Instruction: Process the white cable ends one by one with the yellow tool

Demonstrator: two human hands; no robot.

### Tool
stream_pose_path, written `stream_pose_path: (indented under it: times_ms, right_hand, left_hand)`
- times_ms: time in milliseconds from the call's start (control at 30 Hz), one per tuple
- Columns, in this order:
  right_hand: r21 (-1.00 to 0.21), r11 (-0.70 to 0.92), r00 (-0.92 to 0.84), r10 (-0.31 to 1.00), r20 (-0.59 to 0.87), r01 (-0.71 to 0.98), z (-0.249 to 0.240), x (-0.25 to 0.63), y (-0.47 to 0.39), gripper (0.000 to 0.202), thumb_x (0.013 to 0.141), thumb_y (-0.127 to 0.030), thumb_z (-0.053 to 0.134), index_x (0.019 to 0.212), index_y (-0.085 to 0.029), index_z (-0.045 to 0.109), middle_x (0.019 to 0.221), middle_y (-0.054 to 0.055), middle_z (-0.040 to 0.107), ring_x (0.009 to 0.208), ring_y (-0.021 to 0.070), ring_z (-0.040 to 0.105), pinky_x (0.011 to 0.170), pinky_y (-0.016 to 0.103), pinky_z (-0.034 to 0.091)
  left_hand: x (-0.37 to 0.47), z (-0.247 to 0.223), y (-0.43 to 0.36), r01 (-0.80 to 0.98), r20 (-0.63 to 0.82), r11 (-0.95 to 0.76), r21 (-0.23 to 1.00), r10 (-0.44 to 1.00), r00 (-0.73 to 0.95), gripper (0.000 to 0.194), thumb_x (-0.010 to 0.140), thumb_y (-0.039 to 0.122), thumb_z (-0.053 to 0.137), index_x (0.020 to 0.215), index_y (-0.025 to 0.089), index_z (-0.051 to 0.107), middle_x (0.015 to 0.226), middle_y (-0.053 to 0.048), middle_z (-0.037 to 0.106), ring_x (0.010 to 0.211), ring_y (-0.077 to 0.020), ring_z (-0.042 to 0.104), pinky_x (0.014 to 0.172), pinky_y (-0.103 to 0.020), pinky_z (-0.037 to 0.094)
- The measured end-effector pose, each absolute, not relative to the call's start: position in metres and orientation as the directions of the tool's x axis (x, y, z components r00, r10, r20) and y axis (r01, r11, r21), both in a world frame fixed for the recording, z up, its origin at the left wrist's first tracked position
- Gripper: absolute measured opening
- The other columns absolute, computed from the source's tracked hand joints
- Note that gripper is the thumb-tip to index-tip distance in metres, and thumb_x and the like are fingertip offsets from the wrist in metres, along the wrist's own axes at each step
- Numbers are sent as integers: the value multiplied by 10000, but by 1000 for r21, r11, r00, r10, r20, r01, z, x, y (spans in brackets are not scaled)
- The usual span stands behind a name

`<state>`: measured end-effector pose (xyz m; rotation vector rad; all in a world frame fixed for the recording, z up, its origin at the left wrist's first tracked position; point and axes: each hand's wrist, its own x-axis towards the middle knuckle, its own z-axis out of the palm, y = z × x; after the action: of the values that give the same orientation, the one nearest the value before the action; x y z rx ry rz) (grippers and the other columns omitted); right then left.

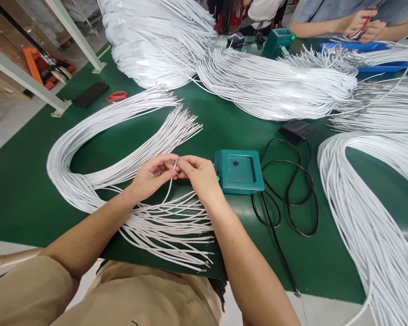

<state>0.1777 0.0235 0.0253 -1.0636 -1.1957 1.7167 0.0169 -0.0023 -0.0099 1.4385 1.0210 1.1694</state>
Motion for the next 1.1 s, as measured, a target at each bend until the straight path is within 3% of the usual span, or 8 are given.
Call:
stream_pose_path:
  times_ms: [133, 233, 367, 467, 667, 800, 900, 1100]
  right_hand:
    - [-992, -3, -256, 966, -35, 124, 24, 175, 20, 162, 805, -302, 603, 780, -168, 692, 722, 4, 654, 659, 124, 573, 657, 254, 463]
    - [-917, 222, -231, 961, 149, 332, 20, 175, 18, 147, 844, -272, 573, 792, -180, 674, 745, 10, 653, 682, 132, 579, 664, 256, 445]
    - [-560, 567, -415, 824, 387, 604, 16, 177, 19, 277, 943, -210, 405, 775, -169, 621, 799, 60, 607, 757, 165, 528, 710, 288, 408]
    - [-247, 711, -599, 693, 401, 658, 15, 178, 21, 342, 960, -164, 311, 790, -165, 608, 838, 91, 590, 798, 201, 481, 734, 327, 373]
    - [-129, 609, -535, 763, 362, 782, 19, 188, 27, 238, 941, -195, 394, 1020, -168, 617, 986, 105, 647, 956, 254, 497, 976, 417, 301]
    - [-90, 540, -507, 826, 247, 837, 17, 196, 30, 214, 892, -128, 426, 984, -143, 619, 839, 102, 670, 867, 258, 539, 1038, 455, 267]
    - [-118, 536, -505, 835, 217, 836, 16, 197, 32, 194, 883, -133, 447, 961, -143, 625, 841, 101, 682, 861, 255, 561, 1028, 442, 302]
    - [-264, 551, -466, 824, 322, 792, 19, 191, 27, 242, 917, -164, 429, 1006, -161, 654, 1220, 110, 641, 1132, 266, 533, 1084, 459, 273]
  left_hand:
    - [17, -9, -2, 0, 138, -140, 990, 979, 152, 325, 813, 242, 667, 1129, 188, 614, 763, 2, 620, 731, -111, 638, 744, -249, 516]
    - [17, -7, 0, -49, 100, -94, 994, 986, 132, 347, 776, 226, 703, 1109, 179, 615, 714, 23, 607, 692, -102, 635, 712, -240, 513]
    - [13, -5, 3, -206, -87, 119, 971, 984, 157, 383, 722, 231, 745, 1080, 164, 627, 676, 28, 616, 608, -94, 619, 594, -217, 483]
    - [9, -5, 5, -321, -236, 294, 900, 950, 206, 380, 704, 230, 755, 1058, 149, 644, 692, 11, 631, 608, -93, 618, 589, -219, 478]
    - [8, -5, 9, -131, -206, 223, 966, 969, 133, 453, 688, 243, 757, 1108, 155, 611, 708, 18, 647, 659, -119, 656, 621, -231, 477]
    - [10, -9, 9, 9, -158, 158, 987, 982, 106, 424, 720, 238, 722, 1115, 157, 590, 747, 11, 664, 677, -132, 675, 703, -272, 508]
    - [10, -13, 9, 40, -135, 132, 990, 987, 89, 391, 729, 240, 713, 1087, 159, 582, 758, 9, 669, 679, -132, 677, 741, -290, 517]
    - [13, -14, 7, 85, -121, 118, 989, 992, 31, 400, 690, 270, 752, 1010, 164, 536, 721, 19, 669, 653, -138, 675, 711, -287, 515]
